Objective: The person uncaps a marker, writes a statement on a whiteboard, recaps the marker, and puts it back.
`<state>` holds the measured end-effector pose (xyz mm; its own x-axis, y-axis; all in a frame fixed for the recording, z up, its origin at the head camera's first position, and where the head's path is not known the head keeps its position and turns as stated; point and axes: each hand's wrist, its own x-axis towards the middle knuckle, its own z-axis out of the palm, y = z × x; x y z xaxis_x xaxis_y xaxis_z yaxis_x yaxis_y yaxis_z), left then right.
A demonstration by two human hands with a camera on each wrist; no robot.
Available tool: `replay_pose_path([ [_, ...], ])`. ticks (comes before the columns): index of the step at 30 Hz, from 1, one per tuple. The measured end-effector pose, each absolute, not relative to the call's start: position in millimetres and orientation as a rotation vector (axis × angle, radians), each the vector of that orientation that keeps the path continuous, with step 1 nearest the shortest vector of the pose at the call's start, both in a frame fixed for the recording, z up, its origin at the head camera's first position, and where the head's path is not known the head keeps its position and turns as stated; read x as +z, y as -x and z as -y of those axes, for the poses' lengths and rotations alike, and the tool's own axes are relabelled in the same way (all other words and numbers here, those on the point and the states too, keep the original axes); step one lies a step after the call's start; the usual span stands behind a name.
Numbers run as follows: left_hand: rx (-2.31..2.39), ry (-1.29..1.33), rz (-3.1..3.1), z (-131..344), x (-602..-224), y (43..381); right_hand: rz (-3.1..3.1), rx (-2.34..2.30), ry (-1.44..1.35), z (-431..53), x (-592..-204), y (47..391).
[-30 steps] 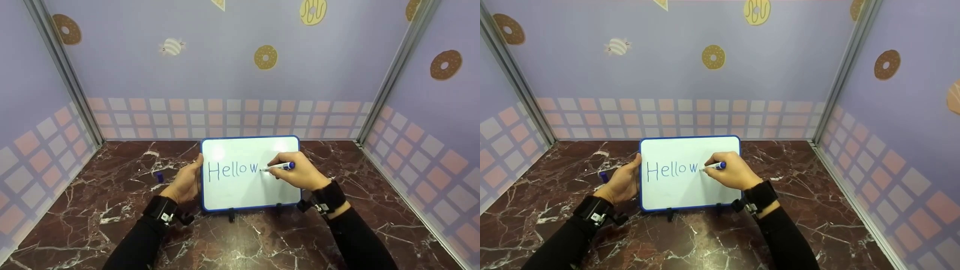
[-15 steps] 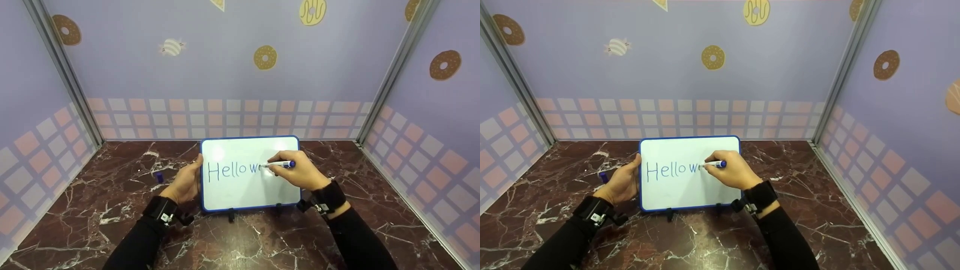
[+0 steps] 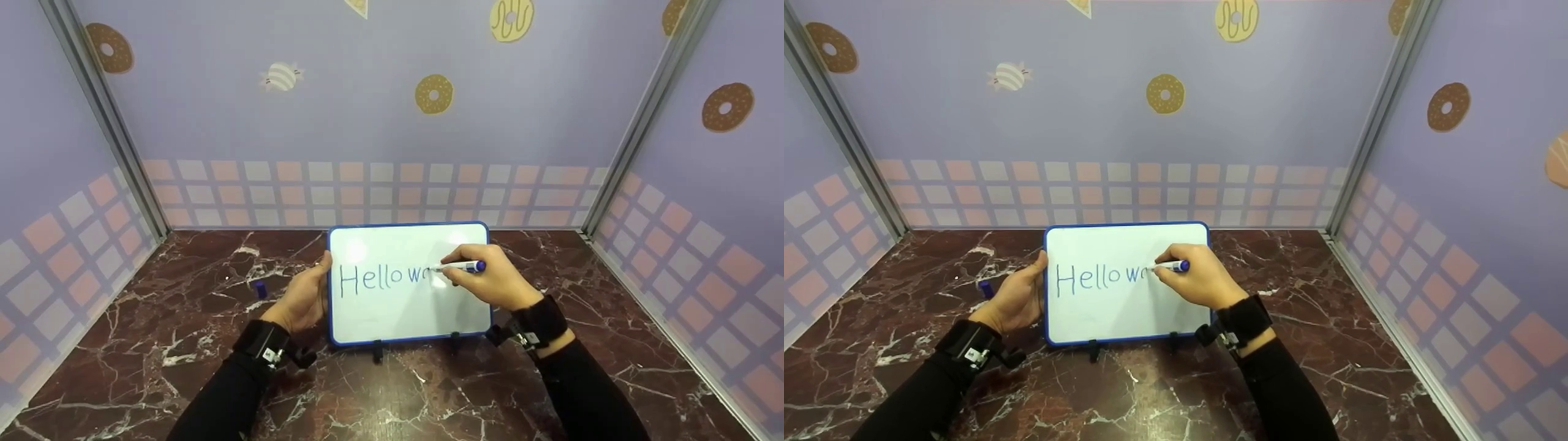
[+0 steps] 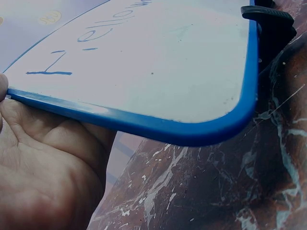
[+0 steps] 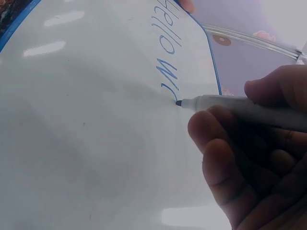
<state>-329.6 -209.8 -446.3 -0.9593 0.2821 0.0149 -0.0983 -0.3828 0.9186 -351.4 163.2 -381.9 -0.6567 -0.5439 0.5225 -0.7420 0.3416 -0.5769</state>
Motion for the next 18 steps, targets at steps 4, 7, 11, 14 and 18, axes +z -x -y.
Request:
replay_pose_path([
  [4, 2.42, -0.24, -1.597, 211.2, -447.2, 328.8, 2.377, 1.228, -1.15, -162.8, -382.7, 352.2],
  [7, 2.418, -0.236, -1.601, 212.4, -447.7, 328.5, 2.392, 1.228, -1.141, -162.5, -382.6, 352.5],
  [11, 2.424, -0.227, -1.601, 212.5, -446.9, 328.0, 2.419, 1.219, -1.137, -161.7, -381.6, 351.2],
  [14, 2.436, -0.219, -1.592, 210.4, -445.9, 328.3, 2.441, 1.219, -1.13, -162.9, -380.8, 350.2],
  [18, 2.432, -0.231, -1.592, 210.2, -446.3, 329.2, 2.461, 1.224, -1.132, -163.6, -380.4, 349.7],
])
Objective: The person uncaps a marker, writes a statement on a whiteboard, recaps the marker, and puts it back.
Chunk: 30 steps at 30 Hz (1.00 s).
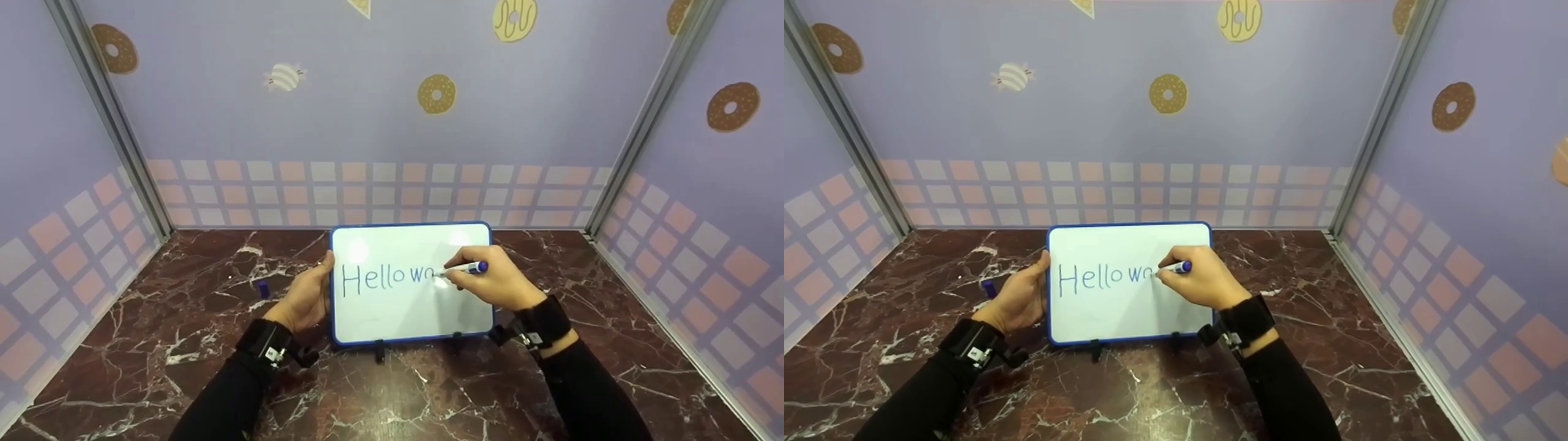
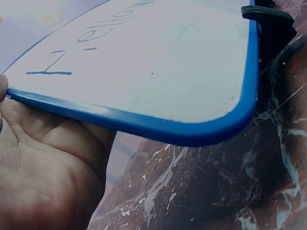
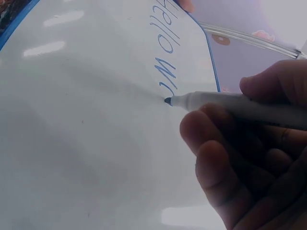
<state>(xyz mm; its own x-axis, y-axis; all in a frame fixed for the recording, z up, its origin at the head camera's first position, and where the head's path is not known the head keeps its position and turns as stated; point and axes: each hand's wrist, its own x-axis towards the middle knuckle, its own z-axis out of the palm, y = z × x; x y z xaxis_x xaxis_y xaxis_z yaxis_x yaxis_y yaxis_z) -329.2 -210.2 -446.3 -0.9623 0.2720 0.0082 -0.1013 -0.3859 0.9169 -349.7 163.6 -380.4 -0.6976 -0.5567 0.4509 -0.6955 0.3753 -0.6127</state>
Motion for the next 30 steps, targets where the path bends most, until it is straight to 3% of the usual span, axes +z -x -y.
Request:
replay_pose_path([
  [30, 2.43, -0.239, -1.596, 209.7, -446.7, 329.9, 2.457, 1.318, -1.193, -161.5, -383.9, 348.9],
])
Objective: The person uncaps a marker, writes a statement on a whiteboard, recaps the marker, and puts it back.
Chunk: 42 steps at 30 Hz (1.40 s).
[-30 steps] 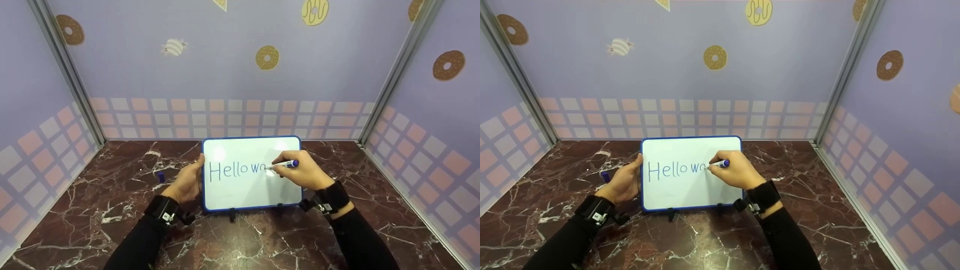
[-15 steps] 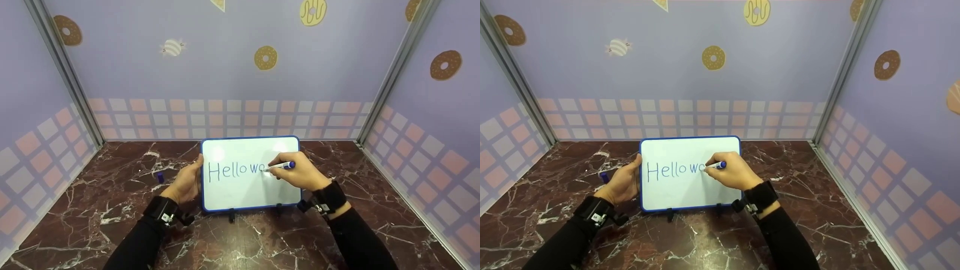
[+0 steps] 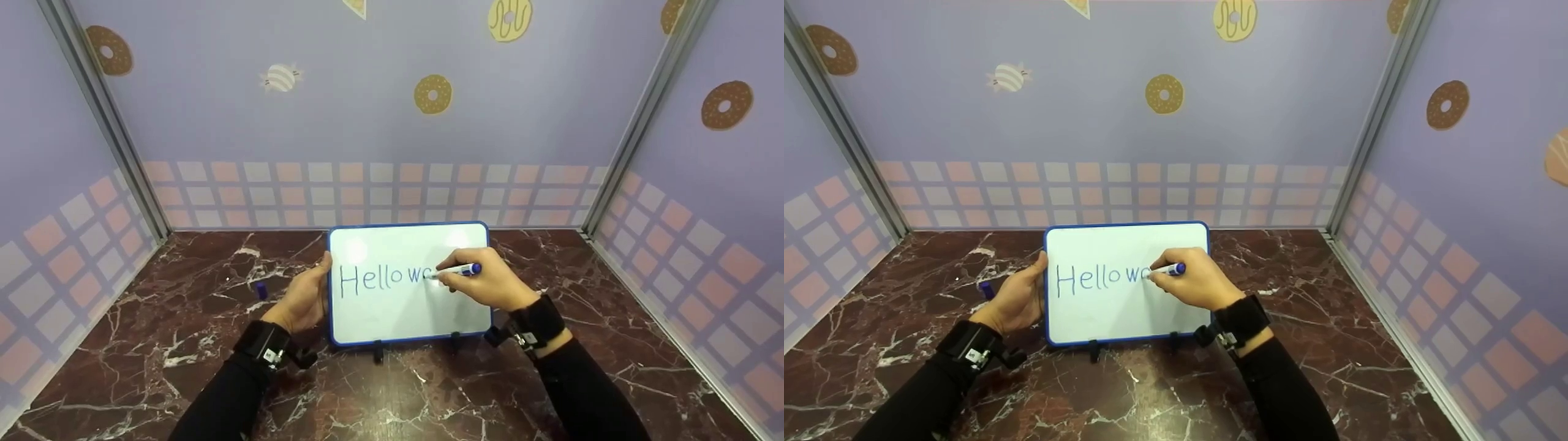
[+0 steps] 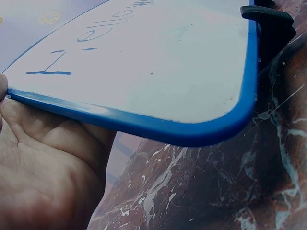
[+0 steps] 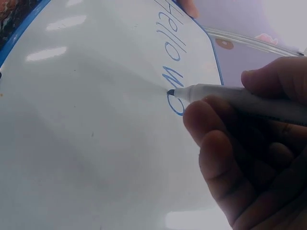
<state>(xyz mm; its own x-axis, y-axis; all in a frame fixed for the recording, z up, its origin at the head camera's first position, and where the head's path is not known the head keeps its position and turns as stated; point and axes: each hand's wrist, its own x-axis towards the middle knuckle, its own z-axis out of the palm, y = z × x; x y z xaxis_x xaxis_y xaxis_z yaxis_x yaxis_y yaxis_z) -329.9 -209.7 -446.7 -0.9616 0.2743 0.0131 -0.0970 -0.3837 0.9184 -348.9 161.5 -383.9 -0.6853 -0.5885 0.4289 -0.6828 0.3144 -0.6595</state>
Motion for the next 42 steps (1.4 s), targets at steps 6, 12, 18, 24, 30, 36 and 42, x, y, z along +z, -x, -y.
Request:
replay_pose_path([
  [6, 2.421, -0.246, -1.604, 210, -445, 330, 2.405, 1.344, -1.174, -165, -381, 351],
  [12, 2.418, -0.215, -1.621, 211, -445, 329, 2.398, 1.366, -1.152, -167, -380, 352],
  [18, 2.423, -0.227, -1.612, 211, -447, 328, 2.378, 1.379, -1.154, -169, -380, 351],
  [24, 2.424, -0.25, -1.606, 211, -447, 328, 2.364, 1.381, -1.15, -170, -380, 352],
  [30, 2.421, -0.244, -1.602, 211, -447, 328, 2.346, 1.371, -1.145, -172, -383, 352],
  [36, 2.409, -0.273, -1.596, 210, -448, 331, 2.336, 1.35, -1.153, -177, -387, 352],
  [42, 2.425, -0.251, -1.595, 209, -448, 330, 2.291, 1.368, -1.162, -179, -389, 353],
])
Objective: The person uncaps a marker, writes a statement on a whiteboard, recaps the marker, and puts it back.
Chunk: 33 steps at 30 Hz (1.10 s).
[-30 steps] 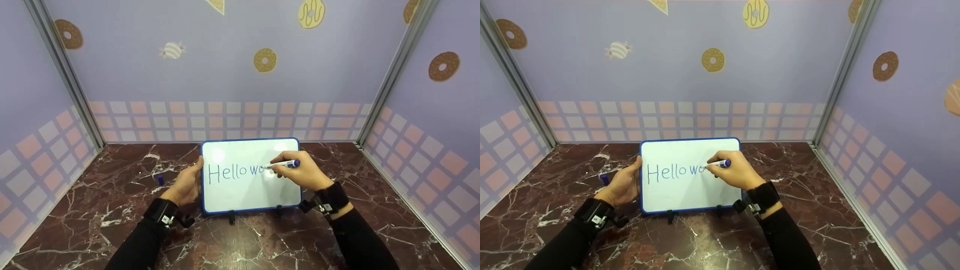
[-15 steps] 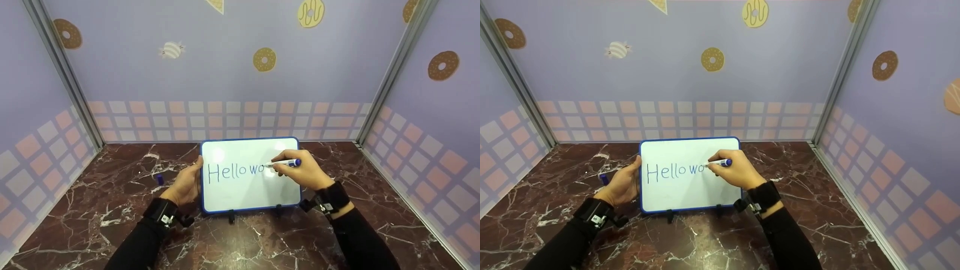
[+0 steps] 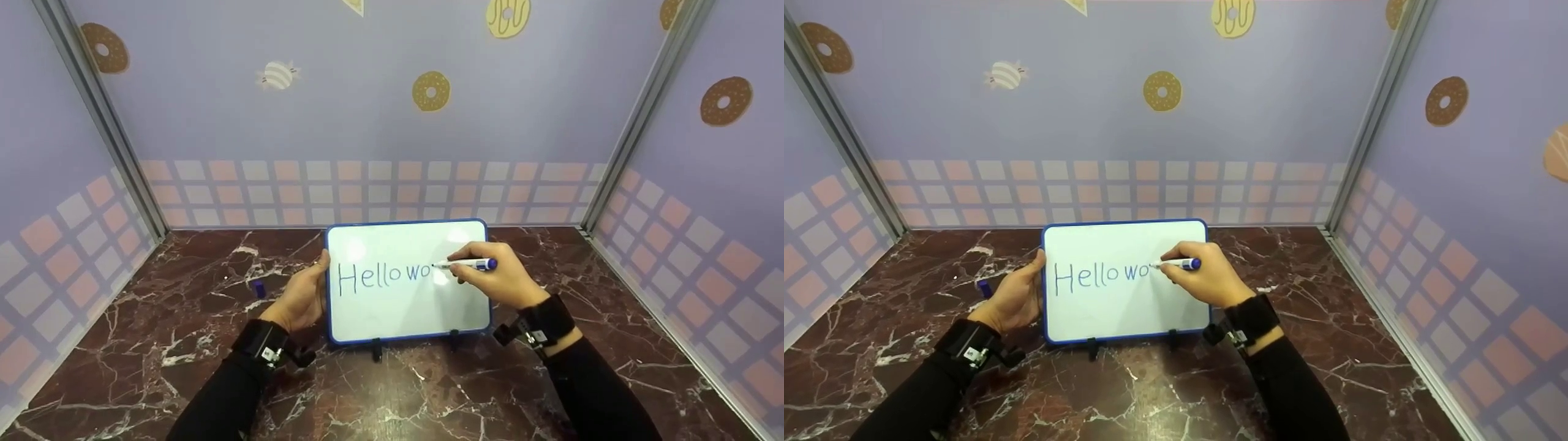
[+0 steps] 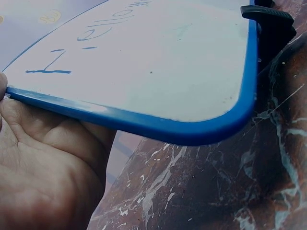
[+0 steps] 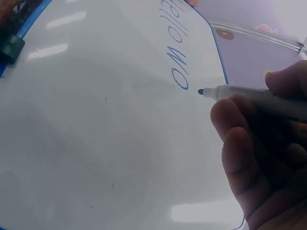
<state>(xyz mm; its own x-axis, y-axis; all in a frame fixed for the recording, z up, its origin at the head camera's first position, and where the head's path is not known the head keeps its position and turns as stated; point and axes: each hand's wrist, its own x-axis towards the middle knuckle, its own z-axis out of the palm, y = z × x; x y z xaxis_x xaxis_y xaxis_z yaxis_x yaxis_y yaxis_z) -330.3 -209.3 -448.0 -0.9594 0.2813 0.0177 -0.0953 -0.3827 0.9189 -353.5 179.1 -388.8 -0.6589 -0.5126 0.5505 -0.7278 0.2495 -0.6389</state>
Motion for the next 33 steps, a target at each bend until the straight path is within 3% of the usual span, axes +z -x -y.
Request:
replay_pose_path([
  [33, 2.451, -0.196, -1.578, 208.7, -445.8, 330.3, 2.39, 1.256, -1.099, -179.5, -387.8, 351.9],
])
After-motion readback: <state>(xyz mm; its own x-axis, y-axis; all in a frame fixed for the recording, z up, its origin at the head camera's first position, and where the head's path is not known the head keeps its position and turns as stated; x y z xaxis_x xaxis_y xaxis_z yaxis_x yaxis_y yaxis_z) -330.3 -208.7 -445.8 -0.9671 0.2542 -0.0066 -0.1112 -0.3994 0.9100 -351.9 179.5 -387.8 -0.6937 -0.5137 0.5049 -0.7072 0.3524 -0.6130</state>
